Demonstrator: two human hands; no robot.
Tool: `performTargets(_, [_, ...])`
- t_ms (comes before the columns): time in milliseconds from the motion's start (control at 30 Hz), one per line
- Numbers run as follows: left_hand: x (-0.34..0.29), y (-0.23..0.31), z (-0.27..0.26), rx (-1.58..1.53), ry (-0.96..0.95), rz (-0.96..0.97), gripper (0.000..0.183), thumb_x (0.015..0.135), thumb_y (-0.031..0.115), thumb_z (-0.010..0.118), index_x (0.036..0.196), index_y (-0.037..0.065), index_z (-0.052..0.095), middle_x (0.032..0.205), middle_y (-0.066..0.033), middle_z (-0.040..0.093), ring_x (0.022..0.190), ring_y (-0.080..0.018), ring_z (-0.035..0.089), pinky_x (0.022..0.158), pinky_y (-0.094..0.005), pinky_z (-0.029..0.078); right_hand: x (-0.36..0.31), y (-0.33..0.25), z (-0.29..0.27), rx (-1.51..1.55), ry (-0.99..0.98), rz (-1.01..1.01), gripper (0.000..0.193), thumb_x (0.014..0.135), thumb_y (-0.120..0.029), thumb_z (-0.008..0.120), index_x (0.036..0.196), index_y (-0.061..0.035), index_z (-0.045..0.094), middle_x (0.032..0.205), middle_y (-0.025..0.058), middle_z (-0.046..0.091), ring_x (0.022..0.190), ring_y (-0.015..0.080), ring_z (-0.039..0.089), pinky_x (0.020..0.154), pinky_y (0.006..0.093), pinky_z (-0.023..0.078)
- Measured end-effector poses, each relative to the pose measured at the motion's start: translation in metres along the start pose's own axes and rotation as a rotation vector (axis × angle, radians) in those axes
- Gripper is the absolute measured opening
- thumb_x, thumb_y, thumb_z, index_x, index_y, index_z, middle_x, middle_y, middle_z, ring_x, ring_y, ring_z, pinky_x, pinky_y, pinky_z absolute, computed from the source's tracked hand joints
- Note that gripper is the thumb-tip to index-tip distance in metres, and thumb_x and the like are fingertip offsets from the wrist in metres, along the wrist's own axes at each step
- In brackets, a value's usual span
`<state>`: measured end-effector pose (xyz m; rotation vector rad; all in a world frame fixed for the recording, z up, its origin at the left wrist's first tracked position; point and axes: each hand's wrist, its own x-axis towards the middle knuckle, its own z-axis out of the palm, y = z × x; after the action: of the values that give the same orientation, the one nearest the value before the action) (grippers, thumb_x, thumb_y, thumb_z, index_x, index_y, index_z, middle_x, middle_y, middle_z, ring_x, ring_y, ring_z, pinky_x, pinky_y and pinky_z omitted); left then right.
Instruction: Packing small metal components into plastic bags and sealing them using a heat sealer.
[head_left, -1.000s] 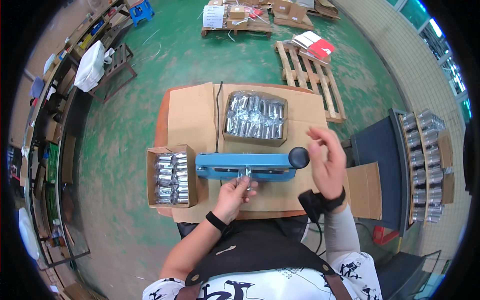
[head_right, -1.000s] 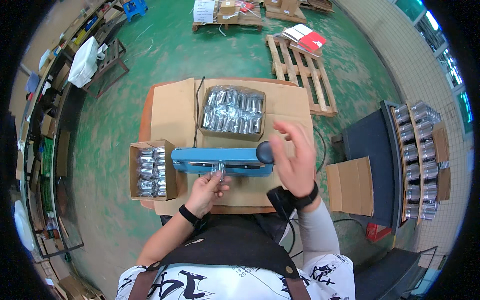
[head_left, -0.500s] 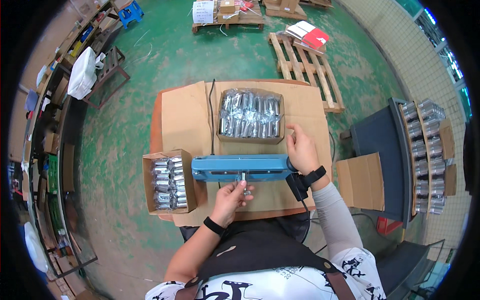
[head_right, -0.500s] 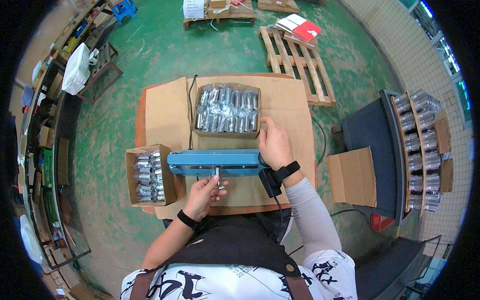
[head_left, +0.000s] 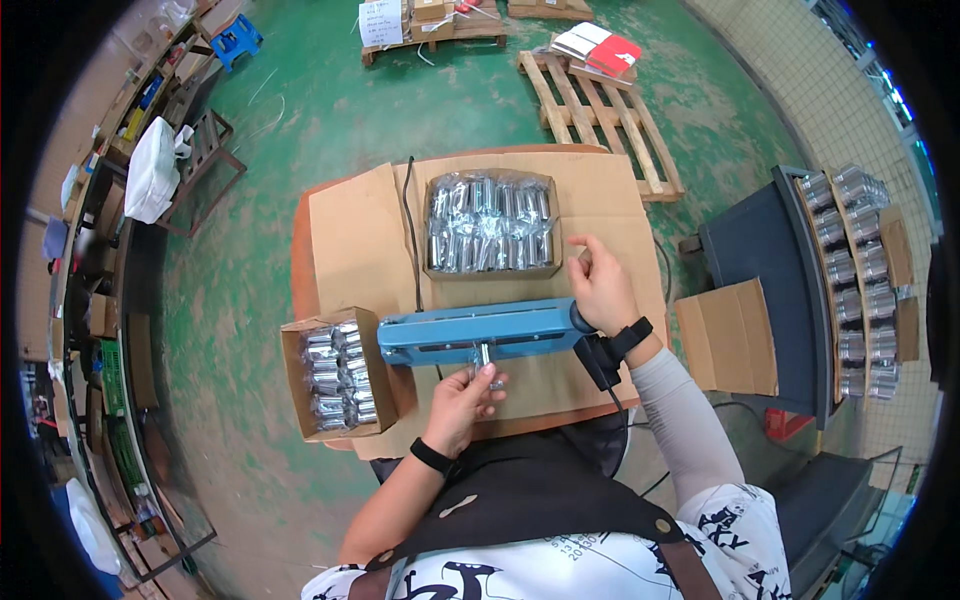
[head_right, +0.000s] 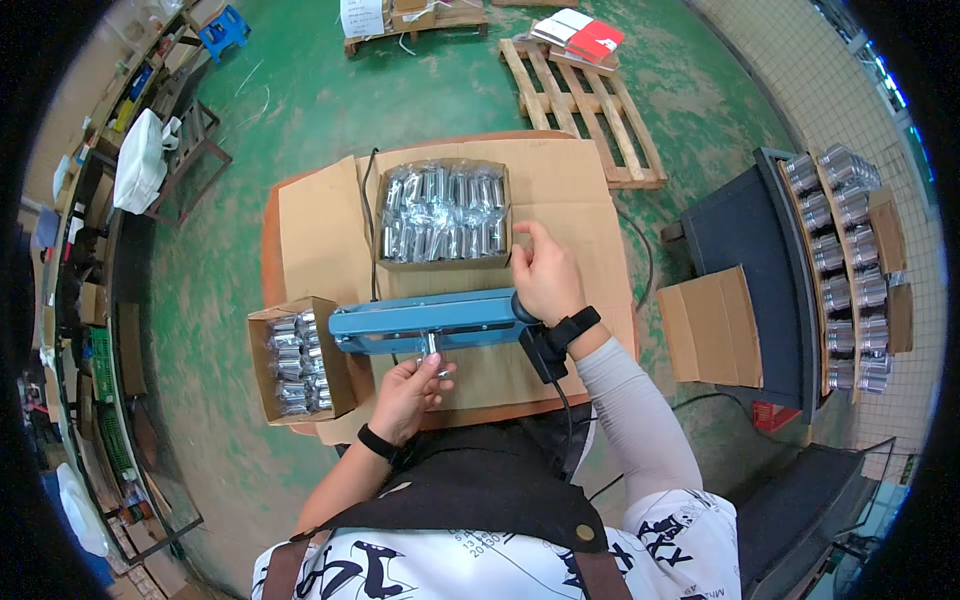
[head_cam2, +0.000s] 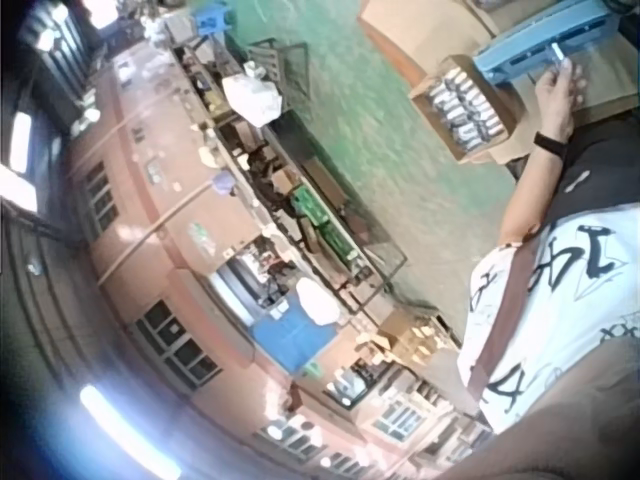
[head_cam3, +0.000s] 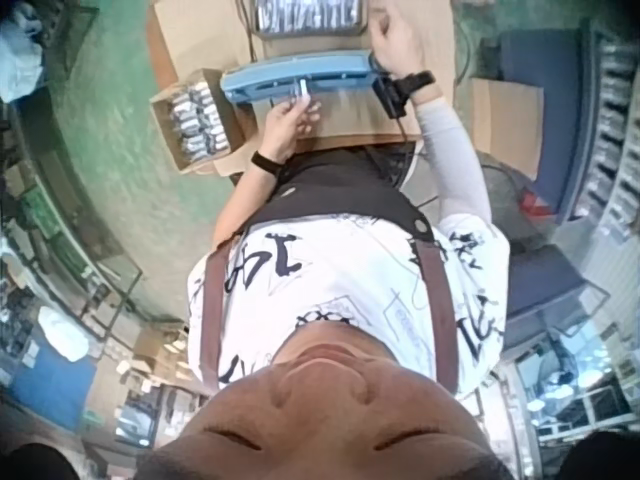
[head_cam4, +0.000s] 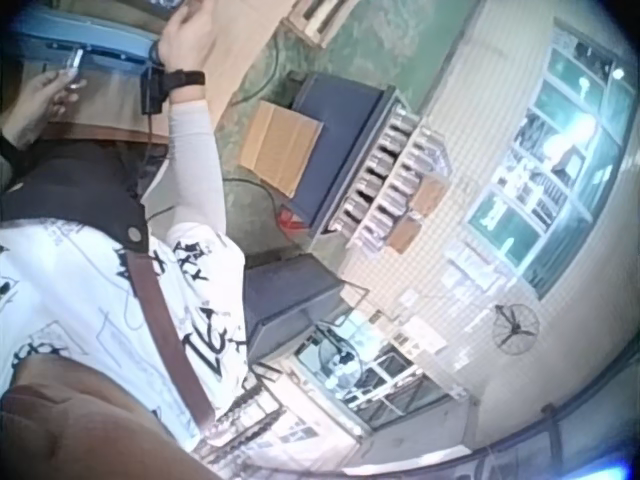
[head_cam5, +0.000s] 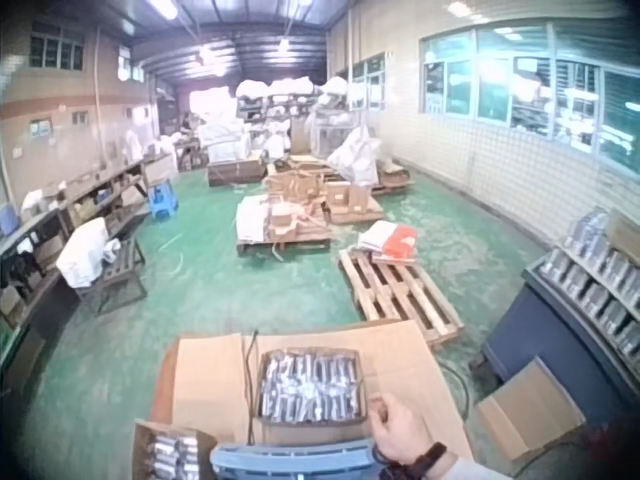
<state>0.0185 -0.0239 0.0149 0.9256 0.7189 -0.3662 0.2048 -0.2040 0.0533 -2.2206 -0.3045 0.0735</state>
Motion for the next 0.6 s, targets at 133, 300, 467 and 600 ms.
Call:
performTargets(133, [0.002, -0.005, -0.003, 0.003, -0.027, 0.033, 0.025, 0.094, 0.031, 0.066, 0.101, 0.007, 0.064, 0.099, -0.0041, 0.07, 0.078, -0.0077, 0.063, 0.061, -0.0197, 0.047, -0.004, -0.007, -0.006, 0.365, 0.091, -0.006, 0.019, 0.096, -0.014, 0.057, 0.111, -0.0026, 0.059, 0.071, 0.0026, 0.057, 0.062, 0.013, 0.053, 0.059, 0.0264, 0.043])
performTargets(300, [-0.022, -0.012, -0.013, 0.108, -0.088, 0.025, 0.029, 0.094, 0.028, 0.067, 0.109, 0.004, 0.065, 0.098, -0.0036, 0.07, 0.079, -0.0082, 0.064, 0.065, -0.0191, 0.047, -0.049, 0.017, -0.034, 1.036, 0.197, 0.141, 0.022, 0.101, -0.022, 0.052, 0.107, -0.0029, 0.061, 0.077, 0.0011, 0.059, 0.068, 0.0088, 0.053, 0.062, 0.0231, 0.042])
performTargets(467, [-0.04, -0.021, -0.02, 0.132, -0.172, 0.04, 0.033, 0.094, 0.026, 0.066, 0.118, 0.003, 0.062, 0.106, -0.0066, 0.07, 0.086, -0.0102, 0.066, 0.071, -0.0216, 0.048, -0.115, 0.008, -0.005, 0.652, -0.674, 0.25, 0.024, 0.098, -0.021, 0.059, 0.113, -0.0019, 0.064, 0.088, 0.0001, 0.064, 0.078, 0.0072, 0.058, 0.074, 0.0229, 0.049])
performTargets(600, [-0.048, -0.021, -0.021, 0.122, -0.304, 0.094, 0.034, 0.094, 0.025, 0.066, 0.119, 0.003, 0.062, 0.108, -0.0077, 0.07, 0.088, -0.0111, 0.066, 0.072, -0.0232, 0.049, -0.131, -0.038, 0.038, 0.787, -0.712, 0.274, 0.032, 0.097, -0.023, 0.062, 0.12, 0.0001, 0.063, 0.083, -0.0014, 0.063, 0.073, 0.0061, 0.056, 0.071, 0.0229, 0.048])
